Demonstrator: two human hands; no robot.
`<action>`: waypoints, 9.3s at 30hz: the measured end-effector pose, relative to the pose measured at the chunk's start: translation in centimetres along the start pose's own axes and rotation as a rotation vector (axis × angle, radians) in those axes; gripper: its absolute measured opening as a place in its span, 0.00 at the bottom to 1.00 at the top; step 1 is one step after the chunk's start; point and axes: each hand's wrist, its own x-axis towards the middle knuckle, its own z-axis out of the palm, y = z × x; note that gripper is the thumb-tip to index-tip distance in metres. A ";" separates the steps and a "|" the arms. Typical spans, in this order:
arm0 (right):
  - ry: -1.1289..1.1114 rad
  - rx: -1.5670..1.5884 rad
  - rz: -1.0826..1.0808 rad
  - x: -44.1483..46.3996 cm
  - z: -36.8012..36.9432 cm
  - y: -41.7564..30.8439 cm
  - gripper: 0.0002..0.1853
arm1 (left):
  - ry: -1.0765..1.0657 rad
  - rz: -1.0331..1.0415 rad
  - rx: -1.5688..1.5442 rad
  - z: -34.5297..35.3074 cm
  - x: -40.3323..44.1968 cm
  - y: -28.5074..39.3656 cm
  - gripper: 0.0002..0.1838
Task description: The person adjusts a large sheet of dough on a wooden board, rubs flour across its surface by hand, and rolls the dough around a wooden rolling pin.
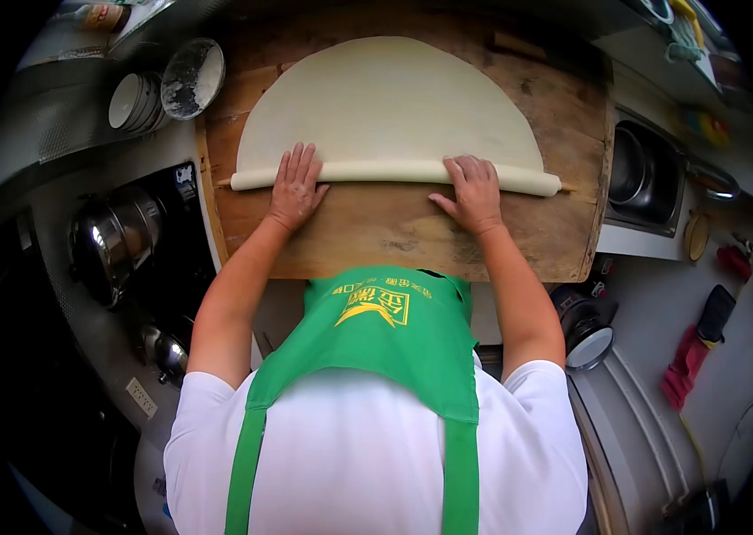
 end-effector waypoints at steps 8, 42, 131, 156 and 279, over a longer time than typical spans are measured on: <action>-0.052 0.016 0.016 -4.2 0.8 -0.5 0.33 | -0.016 0.088 0.021 1.2 -4.8 2.3 0.27; -0.143 -0.243 0.359 -2.0 0.3 2.9 0.42 | -0.019 -0.341 -0.102 -1.2 2.0 1.0 0.50; 0.195 -0.261 0.616 -10.0 2.3 3.1 0.33 | 0.064 -0.401 -0.009 1.0 -6.2 -0.6 0.43; 0.299 0.021 0.283 1.3 -2.8 4.2 0.36 | 0.120 -0.095 -0.068 -4.2 3.6 -4.0 0.39; 0.073 -0.284 0.337 4.6 3.2 2.4 0.33 | 0.046 -0.303 0.003 -0.6 10.6 2.4 0.38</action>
